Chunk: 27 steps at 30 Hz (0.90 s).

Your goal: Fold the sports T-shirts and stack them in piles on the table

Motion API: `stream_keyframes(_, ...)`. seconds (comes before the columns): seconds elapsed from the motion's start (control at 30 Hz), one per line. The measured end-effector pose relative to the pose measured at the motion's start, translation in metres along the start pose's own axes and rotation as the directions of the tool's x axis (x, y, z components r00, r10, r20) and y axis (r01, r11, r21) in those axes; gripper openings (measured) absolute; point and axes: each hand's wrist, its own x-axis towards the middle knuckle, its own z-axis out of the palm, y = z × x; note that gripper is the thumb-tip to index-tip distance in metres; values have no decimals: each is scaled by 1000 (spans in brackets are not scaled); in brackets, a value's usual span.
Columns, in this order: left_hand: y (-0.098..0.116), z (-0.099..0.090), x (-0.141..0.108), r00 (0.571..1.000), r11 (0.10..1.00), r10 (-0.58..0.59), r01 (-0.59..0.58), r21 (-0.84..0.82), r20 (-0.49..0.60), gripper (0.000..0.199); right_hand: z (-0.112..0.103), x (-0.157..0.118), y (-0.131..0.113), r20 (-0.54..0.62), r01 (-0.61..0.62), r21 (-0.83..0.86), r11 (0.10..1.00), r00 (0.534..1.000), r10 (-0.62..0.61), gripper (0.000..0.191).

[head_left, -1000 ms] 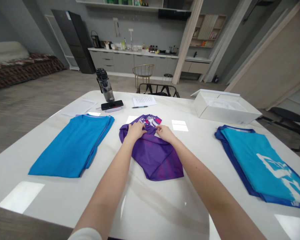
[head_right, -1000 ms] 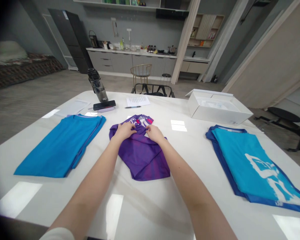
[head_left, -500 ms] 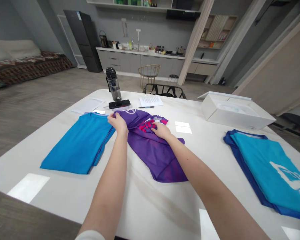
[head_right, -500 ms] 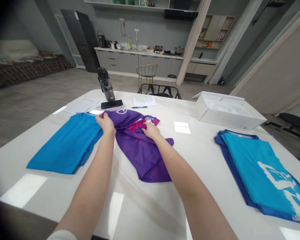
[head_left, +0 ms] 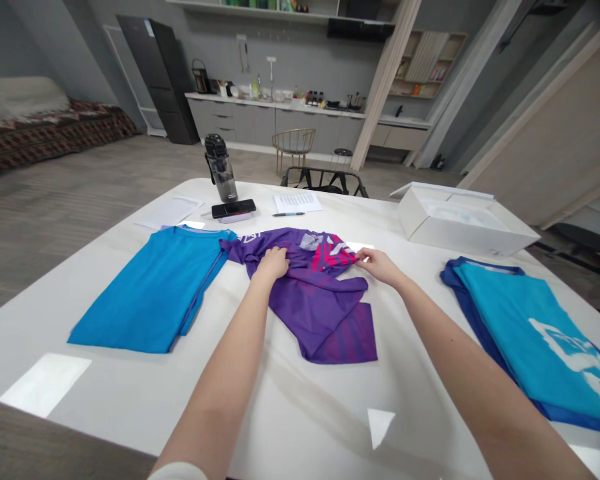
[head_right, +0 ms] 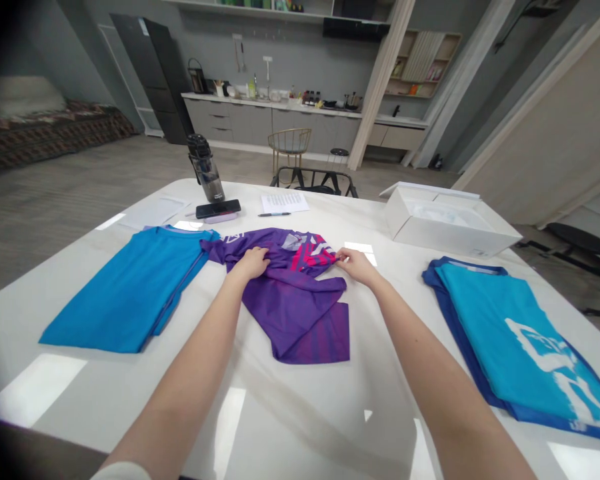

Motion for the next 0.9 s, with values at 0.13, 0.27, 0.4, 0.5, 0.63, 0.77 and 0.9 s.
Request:
stream_keyframes(0.13,7,-3,-2,991,999,32,-37,38,128,70,-30,-34,57,-105,-166,-81,983,982,157,15)
stream_keyframes(0.27,16,-7,-5,977,998,1,-15,63,215,87,-26,-44,57,-244,-274,-140,951,941,235,28)
stream_keyframes(0.4,23,-3,-6,974,997,-16,-3,83,227,99,6,-23,-4,-250,-174,-36,984,955,160,41)
stream_keyframes(0.5,27,3,-5,977,996,-33,15,83,212,103,33,1,-45,-186,-262,-155,953,955,232,52)
stream_keyframes(0.63,29,12,-1,982,996,-50,35,83,184,104,52,22,-54,-104,-310,-214,926,950,294,31)
stream_keyframes(0.77,27,18,2,985,997,-44,32,73,169,104,33,11,-25,-183,-243,-81,967,957,225,24)
stream_keyframes(0.9,26,20,3,987,998,-50,41,56,151,108,-15,-35,22,-375,-240,-13,971,901,218,28)
